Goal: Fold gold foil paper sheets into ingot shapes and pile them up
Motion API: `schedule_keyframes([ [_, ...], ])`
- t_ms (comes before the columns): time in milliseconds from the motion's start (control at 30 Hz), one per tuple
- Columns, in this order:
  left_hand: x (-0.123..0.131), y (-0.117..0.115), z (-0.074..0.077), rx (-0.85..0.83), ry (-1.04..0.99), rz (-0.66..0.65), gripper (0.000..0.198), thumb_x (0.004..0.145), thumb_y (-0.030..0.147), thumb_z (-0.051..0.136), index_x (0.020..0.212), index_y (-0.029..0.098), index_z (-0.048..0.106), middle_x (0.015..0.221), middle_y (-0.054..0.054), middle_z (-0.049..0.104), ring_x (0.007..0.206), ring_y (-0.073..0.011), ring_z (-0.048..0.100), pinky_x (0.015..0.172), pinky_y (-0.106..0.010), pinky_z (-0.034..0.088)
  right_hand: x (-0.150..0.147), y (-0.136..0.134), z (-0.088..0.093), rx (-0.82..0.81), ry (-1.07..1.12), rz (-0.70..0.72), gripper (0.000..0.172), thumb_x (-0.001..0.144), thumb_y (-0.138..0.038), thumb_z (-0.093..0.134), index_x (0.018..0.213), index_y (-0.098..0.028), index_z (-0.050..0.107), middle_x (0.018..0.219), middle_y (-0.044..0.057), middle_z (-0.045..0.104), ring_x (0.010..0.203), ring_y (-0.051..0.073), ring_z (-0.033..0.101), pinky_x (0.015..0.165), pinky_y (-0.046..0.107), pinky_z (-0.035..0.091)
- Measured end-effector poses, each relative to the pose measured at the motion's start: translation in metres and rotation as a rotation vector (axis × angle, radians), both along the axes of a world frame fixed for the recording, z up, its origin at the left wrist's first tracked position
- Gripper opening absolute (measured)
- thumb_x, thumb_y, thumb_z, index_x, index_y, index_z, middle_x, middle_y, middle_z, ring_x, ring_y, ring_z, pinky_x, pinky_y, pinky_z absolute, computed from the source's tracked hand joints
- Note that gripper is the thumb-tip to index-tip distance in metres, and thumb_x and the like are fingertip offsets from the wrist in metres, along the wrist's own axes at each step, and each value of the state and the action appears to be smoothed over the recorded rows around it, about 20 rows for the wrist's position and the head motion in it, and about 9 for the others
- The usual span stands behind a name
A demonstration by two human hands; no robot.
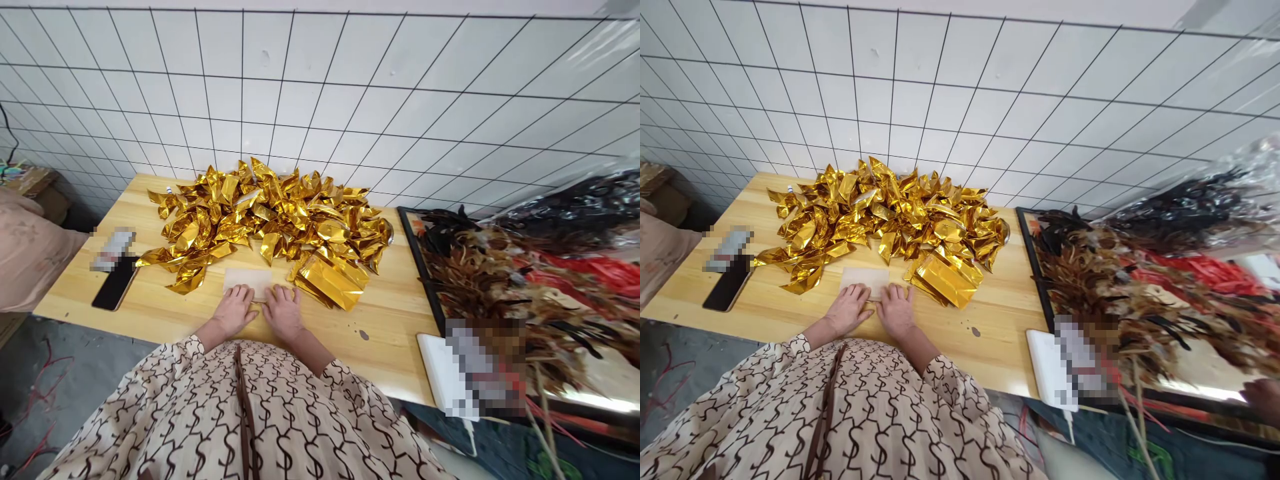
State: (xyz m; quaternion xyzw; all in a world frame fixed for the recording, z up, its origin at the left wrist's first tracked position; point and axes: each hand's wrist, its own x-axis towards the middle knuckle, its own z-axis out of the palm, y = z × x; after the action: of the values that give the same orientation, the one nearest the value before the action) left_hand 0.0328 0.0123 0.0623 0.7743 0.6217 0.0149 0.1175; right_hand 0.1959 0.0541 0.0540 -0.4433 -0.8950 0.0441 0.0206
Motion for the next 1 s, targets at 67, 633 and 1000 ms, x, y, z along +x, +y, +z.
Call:
schedule_keyframes([
  [67,0.0,0.0,-0.003,0.0,0.0,0.003,0.043,0.087,0.033,0.052,0.127,0.016,0.048,0.123,-0.014,0.052,0.113,-0.0276,0.046,0.096,-0.041,0.038,-0.009,-0.003,0.003,-0.007,0.012,0.043,0.04,0.093,-0.033,0.041,0.127,-0.017,0.054,0.123,0.016,0.057,0.113,0.029,0.044,0.103,0.05,0.022],
  [633,-0.048,-0.027,-0.045,0.269,-0.138,0.144,0.038,0.092,0.035,0.046,0.123,0.015,0.052,0.121,-0.014,0.056,0.114,-0.0263,0.05,0.102,-0.041,0.04,-0.007,0.002,-0.007,-0.055,-0.001,0.058,0.038,0.096,-0.033,0.038,0.128,-0.019,0.053,0.12,0.013,0.058,0.11,0.026,0.046,0.1,0.045,0.026],
  [1000,-0.045,-0.02,-0.04,0.312,-0.117,0.159,0.032,0.092,0.037,0.044,0.115,0.017,0.056,0.114,-0.013,0.057,0.11,-0.0274,0.051,0.1,-0.045,0.041,-0.004,0.004,-0.011,-0.065,-0.005,0.032,0.038,0.095,-0.032,0.04,0.128,-0.018,0.054,0.12,0.013,0.058,0.109,0.026,0.045,0.099,0.045,0.026],
])
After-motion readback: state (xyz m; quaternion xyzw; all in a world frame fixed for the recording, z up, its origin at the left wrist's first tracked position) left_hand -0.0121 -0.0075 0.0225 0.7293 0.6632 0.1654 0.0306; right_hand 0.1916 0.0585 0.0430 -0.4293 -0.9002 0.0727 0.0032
